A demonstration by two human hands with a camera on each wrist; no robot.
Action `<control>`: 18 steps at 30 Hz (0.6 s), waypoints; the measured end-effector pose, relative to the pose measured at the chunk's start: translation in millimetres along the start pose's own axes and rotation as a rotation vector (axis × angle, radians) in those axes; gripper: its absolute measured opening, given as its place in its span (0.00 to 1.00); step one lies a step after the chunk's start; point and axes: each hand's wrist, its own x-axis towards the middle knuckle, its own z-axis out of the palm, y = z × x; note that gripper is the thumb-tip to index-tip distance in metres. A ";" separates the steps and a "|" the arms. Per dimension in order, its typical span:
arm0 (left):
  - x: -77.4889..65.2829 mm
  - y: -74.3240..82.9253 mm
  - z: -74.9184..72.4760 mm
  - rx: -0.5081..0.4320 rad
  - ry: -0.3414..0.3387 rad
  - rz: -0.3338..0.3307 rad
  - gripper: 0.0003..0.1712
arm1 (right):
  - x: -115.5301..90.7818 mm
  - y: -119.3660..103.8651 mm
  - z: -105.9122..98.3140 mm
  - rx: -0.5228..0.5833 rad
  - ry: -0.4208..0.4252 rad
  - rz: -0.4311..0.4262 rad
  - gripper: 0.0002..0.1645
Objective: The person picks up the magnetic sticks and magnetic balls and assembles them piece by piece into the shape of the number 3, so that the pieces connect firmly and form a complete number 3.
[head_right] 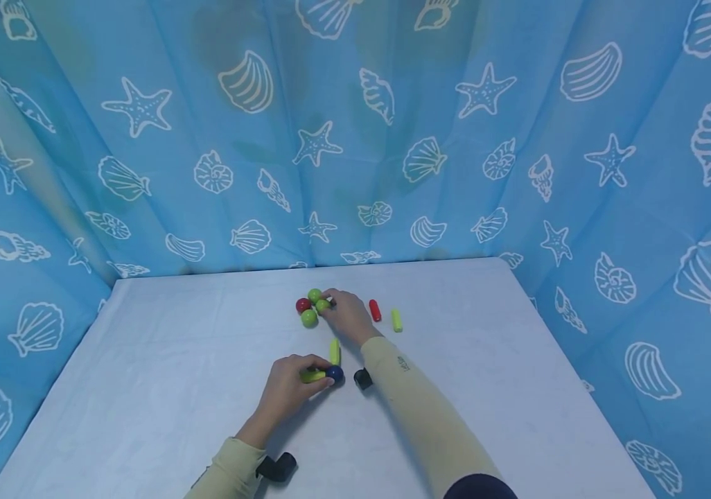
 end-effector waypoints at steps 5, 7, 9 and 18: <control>-0.3 -0.2 1.4 0.004 0.006 -0.002 0.13 | -3.4 1.3 -2.3 -0.009 -0.008 0.016 0.22; -0.4 -0.3 1.8 0.004 0.006 -0.007 0.13 | -5.4 1.7 -3.7 -0.014 -0.016 0.016 0.23; -0.3 -0.6 2.2 0.007 0.004 -0.012 0.13 | -7.5 2.1 -5.1 -0.016 -0.023 0.014 0.23; -0.5 0.1 2.4 0.026 0.015 0.000 0.13 | -18.7 9.7 -8.8 -0.018 -0.044 0.016 0.22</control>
